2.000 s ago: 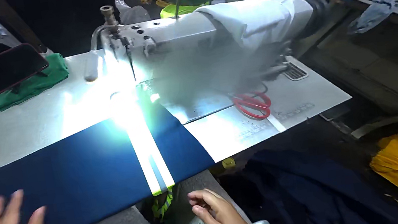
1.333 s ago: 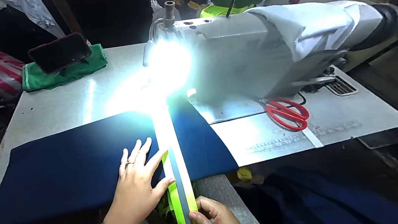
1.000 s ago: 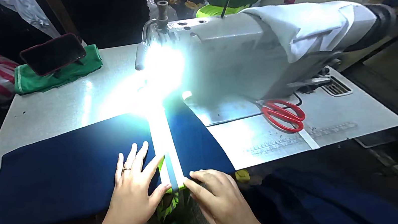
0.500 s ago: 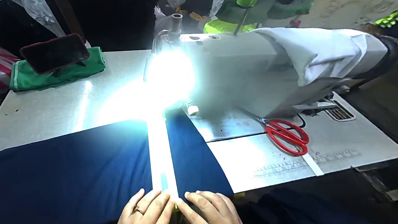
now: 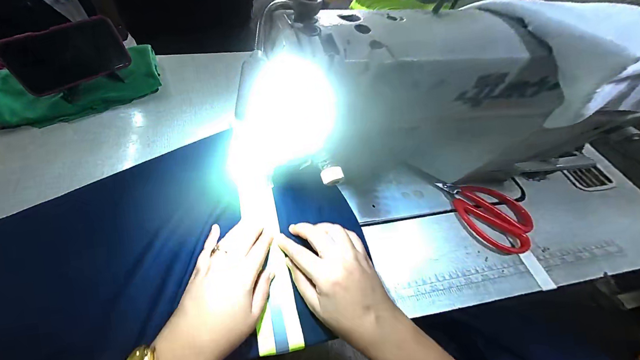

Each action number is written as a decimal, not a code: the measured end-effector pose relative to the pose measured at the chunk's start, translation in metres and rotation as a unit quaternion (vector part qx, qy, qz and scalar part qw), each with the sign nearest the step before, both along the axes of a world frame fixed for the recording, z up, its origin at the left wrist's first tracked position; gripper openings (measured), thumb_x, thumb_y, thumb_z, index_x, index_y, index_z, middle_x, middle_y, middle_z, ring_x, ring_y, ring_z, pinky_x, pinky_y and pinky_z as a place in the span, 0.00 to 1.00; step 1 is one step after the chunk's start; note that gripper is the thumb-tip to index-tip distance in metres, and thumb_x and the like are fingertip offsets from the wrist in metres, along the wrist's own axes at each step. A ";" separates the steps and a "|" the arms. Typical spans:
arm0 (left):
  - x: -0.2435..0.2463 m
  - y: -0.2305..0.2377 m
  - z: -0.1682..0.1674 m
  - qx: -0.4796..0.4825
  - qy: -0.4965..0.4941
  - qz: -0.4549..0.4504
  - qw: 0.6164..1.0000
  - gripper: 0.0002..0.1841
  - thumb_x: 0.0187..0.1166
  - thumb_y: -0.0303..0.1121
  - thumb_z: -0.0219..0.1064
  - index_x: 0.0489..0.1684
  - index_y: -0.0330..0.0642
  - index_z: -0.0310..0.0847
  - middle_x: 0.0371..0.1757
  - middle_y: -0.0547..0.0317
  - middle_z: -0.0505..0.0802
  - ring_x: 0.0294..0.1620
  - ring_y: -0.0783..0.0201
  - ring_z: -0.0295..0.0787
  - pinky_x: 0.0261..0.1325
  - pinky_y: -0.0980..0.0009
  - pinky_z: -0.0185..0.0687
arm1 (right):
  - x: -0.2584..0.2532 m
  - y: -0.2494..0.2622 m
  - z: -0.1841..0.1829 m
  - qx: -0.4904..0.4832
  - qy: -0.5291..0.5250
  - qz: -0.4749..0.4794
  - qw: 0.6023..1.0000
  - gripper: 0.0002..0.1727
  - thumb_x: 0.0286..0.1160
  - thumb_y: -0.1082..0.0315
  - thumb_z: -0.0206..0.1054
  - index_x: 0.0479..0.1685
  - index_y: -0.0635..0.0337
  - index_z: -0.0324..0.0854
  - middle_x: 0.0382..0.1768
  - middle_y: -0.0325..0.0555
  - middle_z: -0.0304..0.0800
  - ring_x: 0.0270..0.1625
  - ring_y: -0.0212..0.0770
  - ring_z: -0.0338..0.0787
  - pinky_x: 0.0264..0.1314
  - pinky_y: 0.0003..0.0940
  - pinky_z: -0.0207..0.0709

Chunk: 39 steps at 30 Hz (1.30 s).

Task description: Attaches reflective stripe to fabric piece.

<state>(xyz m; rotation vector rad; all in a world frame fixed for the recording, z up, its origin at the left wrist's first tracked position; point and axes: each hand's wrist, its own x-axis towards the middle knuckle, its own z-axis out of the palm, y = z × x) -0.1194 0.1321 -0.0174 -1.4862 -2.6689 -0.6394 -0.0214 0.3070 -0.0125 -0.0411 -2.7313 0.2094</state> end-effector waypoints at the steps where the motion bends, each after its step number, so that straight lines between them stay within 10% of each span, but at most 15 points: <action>1: -0.009 0.004 0.002 -0.011 -0.003 -0.004 1.000 0.27 0.88 0.50 0.46 0.78 0.54 0.80 0.83 0.66 0.80 0.86 0.63 0.71 0.87 0.39 0.57 | -0.008 0.004 0.001 0.005 0.002 0.000 1.000 0.17 0.79 0.57 0.61 0.58 0.39 0.94 0.58 0.37 0.93 0.63 0.46 0.89 0.62 0.48 0.82; 10: -0.076 0.031 0.007 -0.026 -0.007 -0.028 0.999 0.30 0.90 0.51 0.43 0.85 0.51 0.72 0.87 0.60 0.75 0.89 0.57 0.66 0.90 0.36 0.46 | -0.055 0.021 0.021 -0.008 -0.054 -0.007 0.998 0.21 0.80 0.58 0.60 0.67 0.41 0.90 0.63 0.47 0.89 0.67 0.54 0.85 0.64 0.57 0.77; 16: -0.003 -0.004 0.024 -0.005 -0.056 0.012 0.998 0.35 0.82 0.66 0.53 0.83 0.58 0.75 0.88 0.62 0.73 0.91 0.60 0.62 0.90 0.38 0.51 | 0.025 -0.007 0.008 -0.254 0.026 0.037 0.966 0.15 0.85 0.62 0.60 0.54 0.54 0.92 0.54 0.37 0.94 0.62 0.33 0.89 0.68 0.32 0.82; 26: 0.015 -0.039 0.004 -0.028 -0.075 0.030 0.996 0.35 0.78 0.70 0.54 0.85 0.69 0.72 0.92 0.72 0.67 0.94 0.65 0.52 0.93 0.43 0.44 | 0.064 -0.015 -0.013 -0.097 0.017 0.047 0.994 0.22 0.79 0.65 0.60 0.67 0.31 0.88 0.57 0.38 0.92 0.62 0.41 0.90 0.65 0.44 0.83; 30: 0.029 -0.033 0.004 0.010 0.019 0.026 0.999 0.27 0.82 0.60 0.55 0.75 0.63 0.82 0.83 0.60 0.80 0.87 0.52 0.70 0.85 0.31 0.56 | 0.065 -0.016 -0.012 -0.059 0.019 0.055 0.997 0.24 0.75 0.69 0.60 0.64 0.30 0.90 0.58 0.40 0.92 0.63 0.43 0.90 0.65 0.44 0.82; 33: 0.050 -0.030 0.003 0.040 0.096 0.035 0.994 0.19 0.85 0.50 0.58 0.61 0.56 0.91 0.68 0.61 0.92 0.73 0.58 0.87 0.78 0.42 0.74 | 0.066 -0.016 -0.009 -0.035 0.013 0.060 0.998 0.24 0.75 0.70 0.60 0.64 0.32 0.90 0.58 0.41 0.92 0.63 0.44 0.90 0.65 0.44 0.82; 39: 0.058 -0.028 0.002 0.027 0.016 0.047 0.998 0.22 0.88 0.47 0.55 0.71 0.50 0.86 0.76 0.59 0.87 0.81 0.56 0.79 0.82 0.46 0.71 | 0.055 -0.014 -0.006 -0.021 0.012 0.050 0.998 0.22 0.77 0.67 0.60 0.63 0.34 0.90 0.58 0.41 0.93 0.63 0.44 0.90 0.66 0.44 0.81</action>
